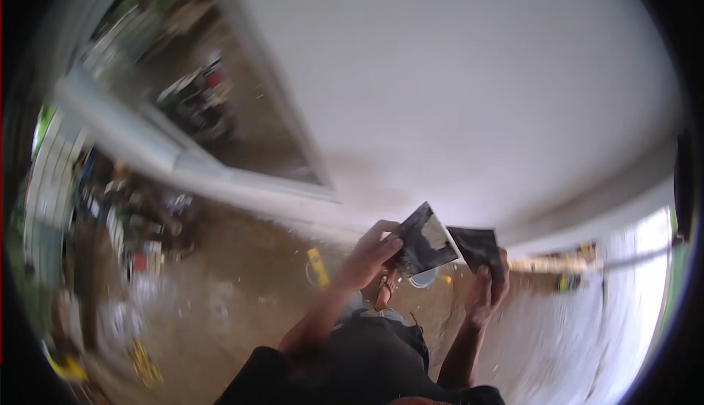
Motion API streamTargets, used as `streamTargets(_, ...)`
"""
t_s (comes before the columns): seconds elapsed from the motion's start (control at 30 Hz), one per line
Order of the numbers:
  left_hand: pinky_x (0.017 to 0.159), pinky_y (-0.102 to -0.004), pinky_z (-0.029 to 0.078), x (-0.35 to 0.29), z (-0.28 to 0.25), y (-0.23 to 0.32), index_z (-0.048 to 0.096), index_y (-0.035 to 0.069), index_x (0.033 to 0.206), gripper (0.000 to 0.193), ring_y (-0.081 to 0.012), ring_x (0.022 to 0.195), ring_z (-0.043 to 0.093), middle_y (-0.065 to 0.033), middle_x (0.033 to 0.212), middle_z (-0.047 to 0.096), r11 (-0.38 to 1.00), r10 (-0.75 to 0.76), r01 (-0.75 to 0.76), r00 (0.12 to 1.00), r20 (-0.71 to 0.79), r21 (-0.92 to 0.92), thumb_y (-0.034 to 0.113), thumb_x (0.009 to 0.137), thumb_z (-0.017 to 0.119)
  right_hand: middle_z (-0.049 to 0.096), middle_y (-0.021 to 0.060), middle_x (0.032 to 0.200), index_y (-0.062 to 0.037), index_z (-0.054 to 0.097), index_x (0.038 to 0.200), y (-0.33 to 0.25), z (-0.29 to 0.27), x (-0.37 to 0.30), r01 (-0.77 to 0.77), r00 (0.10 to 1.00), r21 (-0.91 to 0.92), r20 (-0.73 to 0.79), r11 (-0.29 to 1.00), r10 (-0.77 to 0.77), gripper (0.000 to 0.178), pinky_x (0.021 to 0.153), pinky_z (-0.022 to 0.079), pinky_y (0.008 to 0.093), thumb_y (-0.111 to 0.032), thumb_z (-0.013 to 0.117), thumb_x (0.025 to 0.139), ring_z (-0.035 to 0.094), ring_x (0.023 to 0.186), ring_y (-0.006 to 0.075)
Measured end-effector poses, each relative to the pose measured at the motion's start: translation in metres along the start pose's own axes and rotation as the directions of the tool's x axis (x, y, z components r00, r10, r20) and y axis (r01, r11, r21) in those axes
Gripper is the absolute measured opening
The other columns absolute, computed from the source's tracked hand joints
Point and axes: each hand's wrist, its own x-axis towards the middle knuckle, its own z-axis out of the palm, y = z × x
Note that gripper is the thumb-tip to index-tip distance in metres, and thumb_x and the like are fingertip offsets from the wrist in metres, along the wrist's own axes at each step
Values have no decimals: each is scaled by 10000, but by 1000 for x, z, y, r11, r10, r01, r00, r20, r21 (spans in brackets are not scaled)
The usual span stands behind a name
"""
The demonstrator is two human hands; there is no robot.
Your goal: The person applies and smooths plaster onto the wall around the window frame using putty knives, scraping the surface and transferring compound between the tools.
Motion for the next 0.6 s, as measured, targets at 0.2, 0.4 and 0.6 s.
streamTargets(0.2,544,-248,501,-36,-16,22,474,48,1328,401,-90,666,591,-39,873,617,987,135,-151,966,-220,-57,264,1026,627,640,208,1148,8,647,1248,20,36,1,263,884,-549,467,793,30,354,926,498,403,57,513,925,634,1048,344)
streamTargets(0.4,558,-263,504,-74,14,17,519,67,1313,355,-95,670,599,-33,879,632,978,174,-207,794,-583,10,241,1021,623,635,182,1158,34,615,1281,71,-27,29,-189,749,-545,458,817,479,366,927,500,378,50,548,922,615,1098,316)
streamTargets(0.6,721,-302,520,-210,-45,-58,549,79,1333,353,-116,811,601,-32,950,641,985,155,-146,491,-858,95,272,1037,562,656,131,1202,9,616,1264,96,-4,-15,-221,817,-395,424,892,391,302,947,542,387,-34,580,967,646,1085,254)
